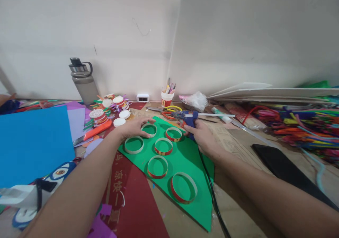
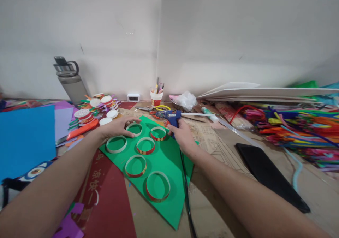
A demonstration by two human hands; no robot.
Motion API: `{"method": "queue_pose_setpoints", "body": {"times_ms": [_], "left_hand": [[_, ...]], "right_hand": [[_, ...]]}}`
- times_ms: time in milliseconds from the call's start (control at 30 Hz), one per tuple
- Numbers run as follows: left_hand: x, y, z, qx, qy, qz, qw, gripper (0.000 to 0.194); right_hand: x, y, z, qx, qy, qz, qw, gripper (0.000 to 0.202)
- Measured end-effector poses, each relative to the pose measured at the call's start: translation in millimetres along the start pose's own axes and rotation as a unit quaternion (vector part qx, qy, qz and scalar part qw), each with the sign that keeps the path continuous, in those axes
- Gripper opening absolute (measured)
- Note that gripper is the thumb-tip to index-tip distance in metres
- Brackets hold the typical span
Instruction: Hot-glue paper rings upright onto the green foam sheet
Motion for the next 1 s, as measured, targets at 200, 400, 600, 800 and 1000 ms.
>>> {"method": "queue_pose_setpoints", "body": {"times_ms": [200,400,600,800,1000], "left_hand": [[1,-3.8,12,0.026,-0.027,-0.024,0.999,0.082],[-5,-0.1,7,0.009,-0.03,-0.042,0.999,0.088],[-7,-1.7,-6,-0.025,0.017,-0.043,0.999,0.079],[-5,-3.7,3,-0.019,0.024,-0.023,0.999,0.084],[-1,-5.0,11,-0.026,0.008,-0.045,0.999,0.089]], "right_hand": [[5,4,6,0.014,-0.001,-0.003,1.0,0.024],[7,5,10,0.014,0.003,-0.005,1.0,0.024],[6,3,12,0.019,0.01,-0.004,1.0,0.023],[10,5,10,0.032,0.014,-0.011,0.999,0.024],[8,7,1,0.066,0.009,-0.01,0.998,0.024]]}}
Point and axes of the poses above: each hand's wrist, its own x-axis towards the middle knuckle, its own y-axis out of the back of the hand, z = x × y, the point moved 7 cm from there along x, towards the middle knuckle, and after that the axes turned 8 degrees about -z, right-handed, at the moved point
